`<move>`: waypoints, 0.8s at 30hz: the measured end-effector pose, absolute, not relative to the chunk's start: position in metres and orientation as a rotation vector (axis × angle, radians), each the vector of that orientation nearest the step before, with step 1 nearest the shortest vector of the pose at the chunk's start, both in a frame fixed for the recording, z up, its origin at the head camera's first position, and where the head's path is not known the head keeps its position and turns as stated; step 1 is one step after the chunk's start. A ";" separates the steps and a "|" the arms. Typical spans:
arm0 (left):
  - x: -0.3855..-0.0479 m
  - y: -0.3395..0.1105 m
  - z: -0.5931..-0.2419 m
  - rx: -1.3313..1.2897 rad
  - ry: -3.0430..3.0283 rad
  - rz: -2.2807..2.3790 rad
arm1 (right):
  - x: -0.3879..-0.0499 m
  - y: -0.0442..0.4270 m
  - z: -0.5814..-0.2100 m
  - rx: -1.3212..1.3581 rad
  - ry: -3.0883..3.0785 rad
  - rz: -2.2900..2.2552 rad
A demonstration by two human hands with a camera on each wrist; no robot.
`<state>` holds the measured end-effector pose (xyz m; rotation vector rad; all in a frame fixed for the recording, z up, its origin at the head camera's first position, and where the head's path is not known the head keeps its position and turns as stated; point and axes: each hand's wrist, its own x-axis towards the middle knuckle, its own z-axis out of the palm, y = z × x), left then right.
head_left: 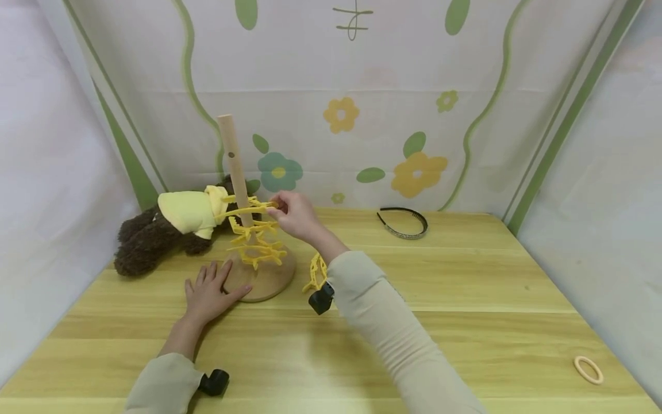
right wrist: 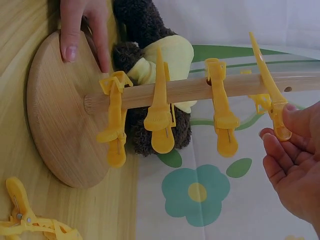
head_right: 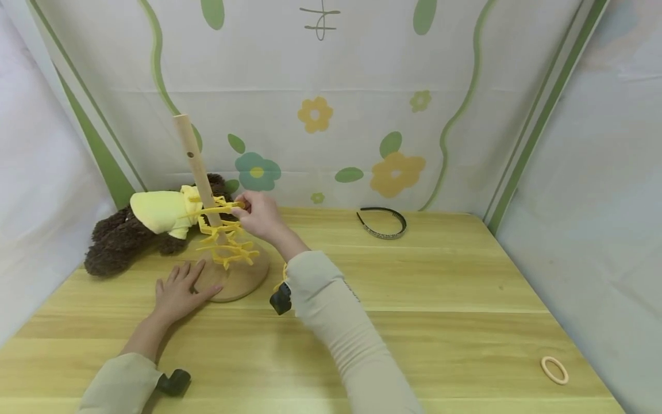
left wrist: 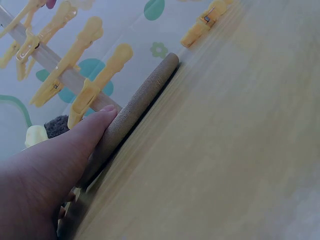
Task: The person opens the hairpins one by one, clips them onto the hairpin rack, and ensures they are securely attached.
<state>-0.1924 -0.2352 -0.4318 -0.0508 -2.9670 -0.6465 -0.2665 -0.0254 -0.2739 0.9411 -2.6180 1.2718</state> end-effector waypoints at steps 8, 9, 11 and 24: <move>-0.193 -0.234 -0.432 -0.061 -2.962 -0.649 | -0.266 -0.026 -0.274 0.951 -2.664 1.211; -0.193 -0.234 -0.432 -0.062 -2.961 -0.650 | -0.265 -0.025 -0.274 0.947 -2.669 1.212; -0.192 -0.234 -0.432 -0.058 -2.963 -0.647 | -0.265 -0.026 -0.274 0.947 -2.672 1.214; -0.192 -0.235 -0.432 -0.055 -2.961 -0.636 | -0.263 -0.023 -0.274 0.961 -2.688 1.290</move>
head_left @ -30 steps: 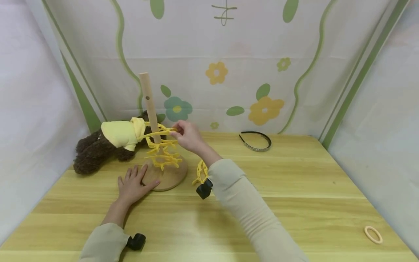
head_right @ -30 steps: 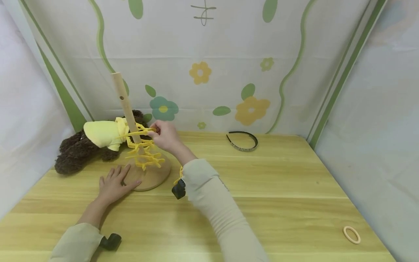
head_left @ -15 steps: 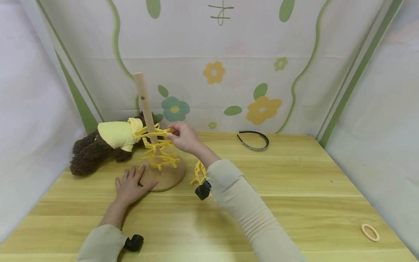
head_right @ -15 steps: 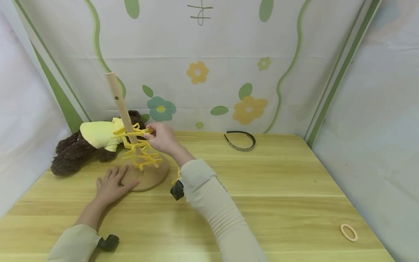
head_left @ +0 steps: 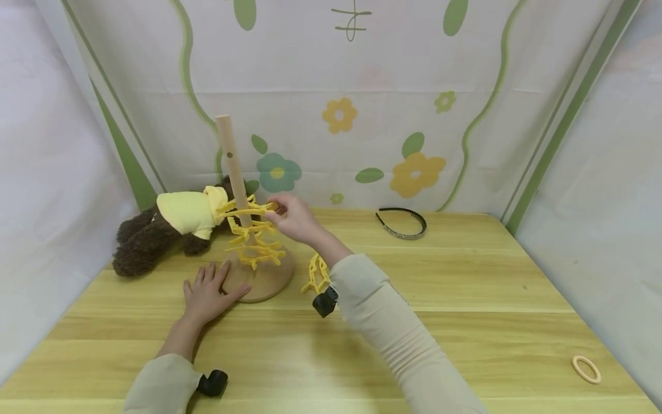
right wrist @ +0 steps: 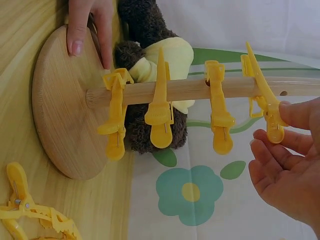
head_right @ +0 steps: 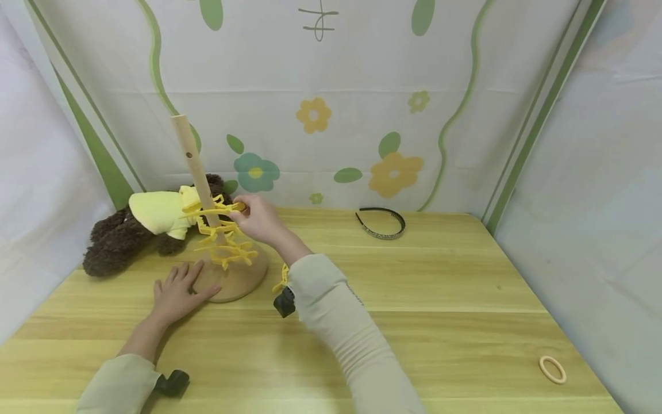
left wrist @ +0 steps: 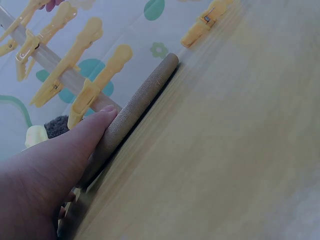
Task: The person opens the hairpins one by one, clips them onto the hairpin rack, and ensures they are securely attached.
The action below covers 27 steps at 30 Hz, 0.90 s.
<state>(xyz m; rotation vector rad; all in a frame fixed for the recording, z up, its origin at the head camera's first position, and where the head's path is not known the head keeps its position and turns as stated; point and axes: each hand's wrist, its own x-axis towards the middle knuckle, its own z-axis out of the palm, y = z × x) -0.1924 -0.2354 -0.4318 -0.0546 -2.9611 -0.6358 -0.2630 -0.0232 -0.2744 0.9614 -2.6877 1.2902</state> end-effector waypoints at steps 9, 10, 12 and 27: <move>-0.192 -0.235 -0.431 -0.054 -2.956 -0.633 | -0.264 -0.015 -0.270 0.996 -2.681 1.319; -0.191 -0.234 -0.431 -0.054 -2.956 -0.632 | -0.264 -0.014 -0.270 0.992 -2.677 1.330; -0.191 -0.234 -0.430 -0.053 -2.957 -0.632 | -0.263 -0.009 -0.268 0.989 -2.665 1.356; -0.190 -0.236 -0.431 -0.061 -2.957 -0.639 | -0.247 0.053 -0.304 0.940 -2.588 1.401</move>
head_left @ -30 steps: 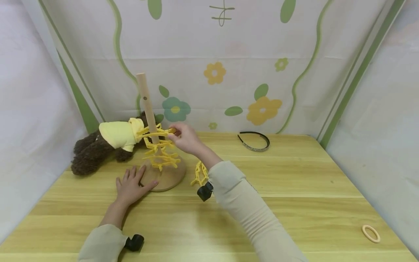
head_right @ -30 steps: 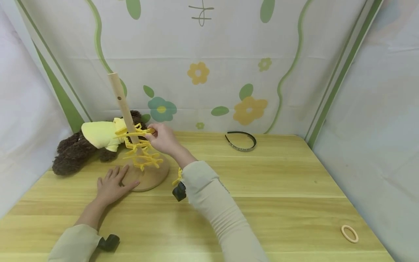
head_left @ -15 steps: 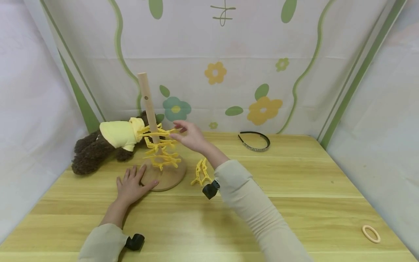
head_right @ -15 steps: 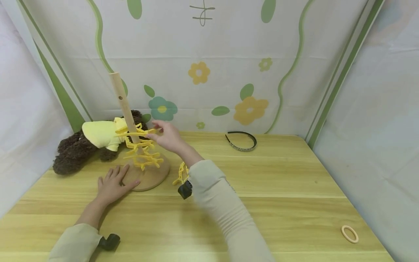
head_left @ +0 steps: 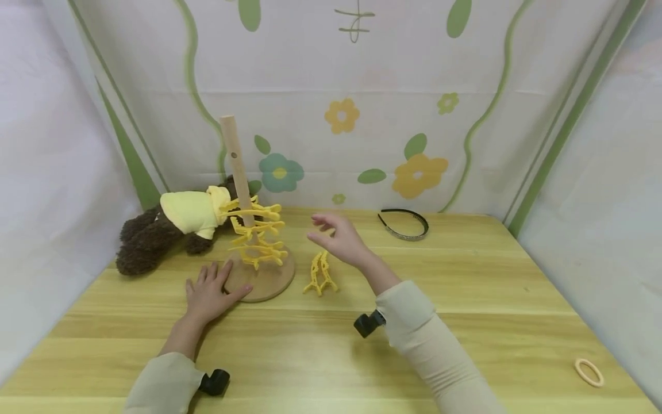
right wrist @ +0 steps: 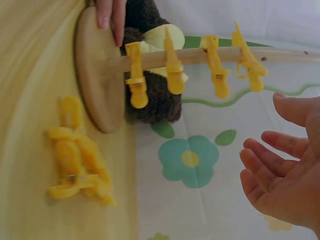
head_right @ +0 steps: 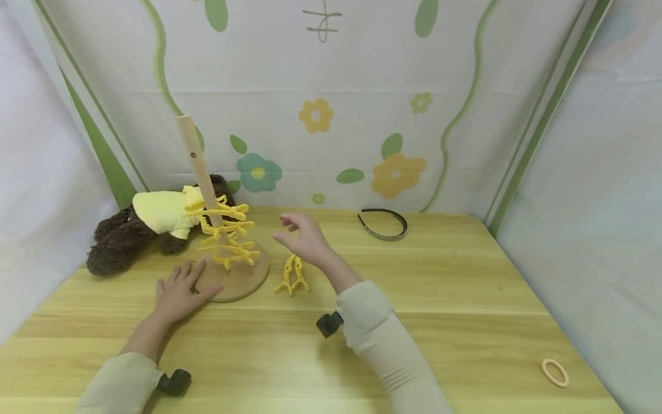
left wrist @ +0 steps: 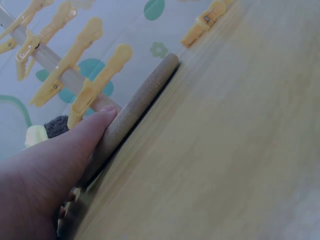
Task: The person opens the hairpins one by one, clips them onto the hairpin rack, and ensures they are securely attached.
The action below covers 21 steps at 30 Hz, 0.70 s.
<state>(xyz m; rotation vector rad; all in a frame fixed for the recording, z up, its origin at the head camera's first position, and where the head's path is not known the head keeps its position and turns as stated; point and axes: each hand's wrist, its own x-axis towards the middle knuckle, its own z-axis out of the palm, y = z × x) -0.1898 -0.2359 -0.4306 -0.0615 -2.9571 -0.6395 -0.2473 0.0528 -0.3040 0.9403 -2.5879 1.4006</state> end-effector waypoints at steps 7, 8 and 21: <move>-0.191 -0.235 -0.432 -0.059 -2.956 -0.655 | -0.239 0.073 -0.340 0.833 -2.660 1.427; -0.191 -0.235 -0.433 -0.057 -2.957 -0.656 | -0.238 0.076 -0.345 0.830 -2.667 1.438; -0.190 -0.235 -0.431 -0.056 -2.952 -0.655 | -0.235 0.092 -0.383 0.661 -2.766 1.520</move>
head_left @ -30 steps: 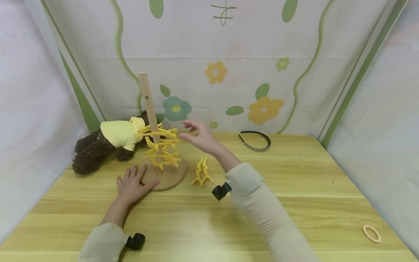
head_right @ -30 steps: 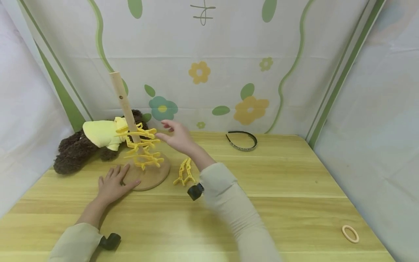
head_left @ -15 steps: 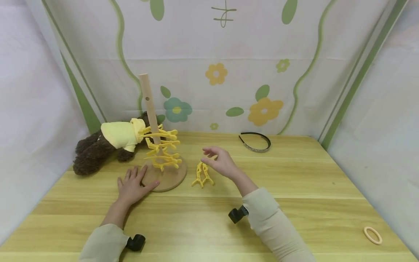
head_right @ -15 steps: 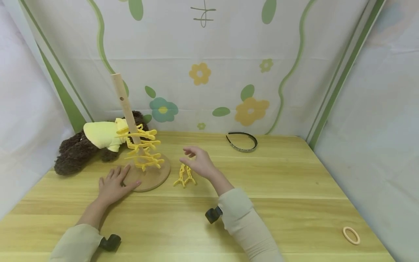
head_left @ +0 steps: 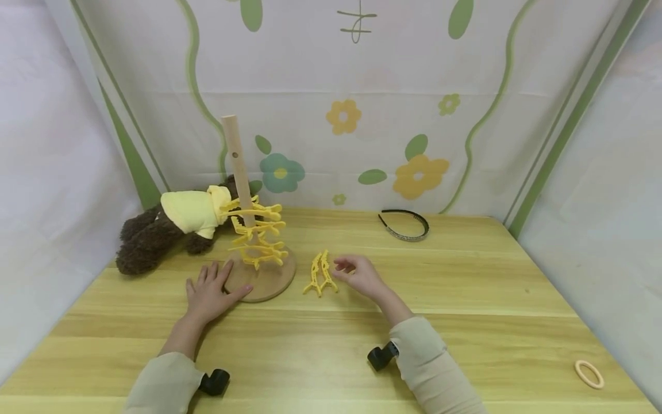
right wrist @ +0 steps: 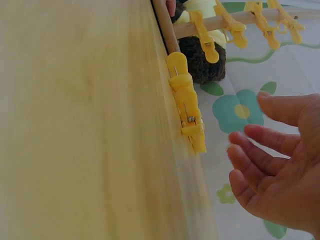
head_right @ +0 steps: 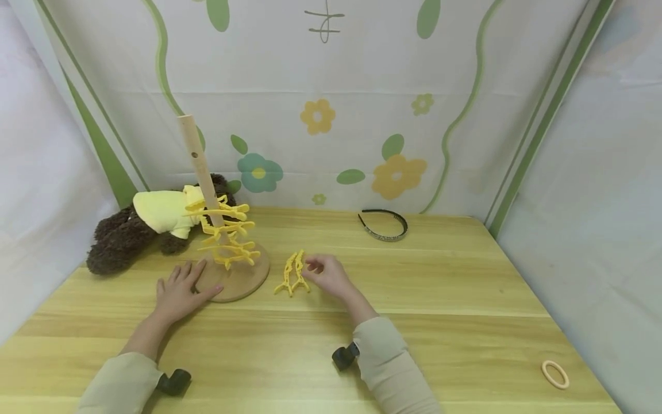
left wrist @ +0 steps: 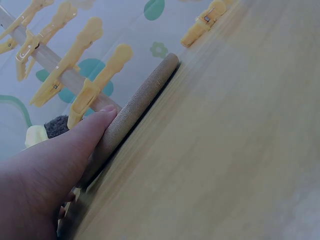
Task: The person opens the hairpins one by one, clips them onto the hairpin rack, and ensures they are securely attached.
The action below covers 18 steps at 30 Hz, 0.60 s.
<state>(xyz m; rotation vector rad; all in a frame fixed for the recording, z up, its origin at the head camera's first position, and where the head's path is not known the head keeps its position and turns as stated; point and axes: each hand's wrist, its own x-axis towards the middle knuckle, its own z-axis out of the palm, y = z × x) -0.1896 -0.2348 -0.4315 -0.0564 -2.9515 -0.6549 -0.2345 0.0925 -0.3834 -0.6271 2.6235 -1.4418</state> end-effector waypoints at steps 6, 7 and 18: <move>-0.191 -0.234 -0.432 -0.061 -2.941 -0.653 | -0.236 0.097 -0.398 -0.606 2.581 -1.467; -0.191 -0.235 -0.432 -0.061 -2.941 -0.653 | -0.237 0.097 -0.401 -0.610 2.571 -1.471; -0.192 -0.236 -0.435 -0.056 -2.945 -0.668 | -0.236 0.093 -0.420 -0.582 2.664 -1.390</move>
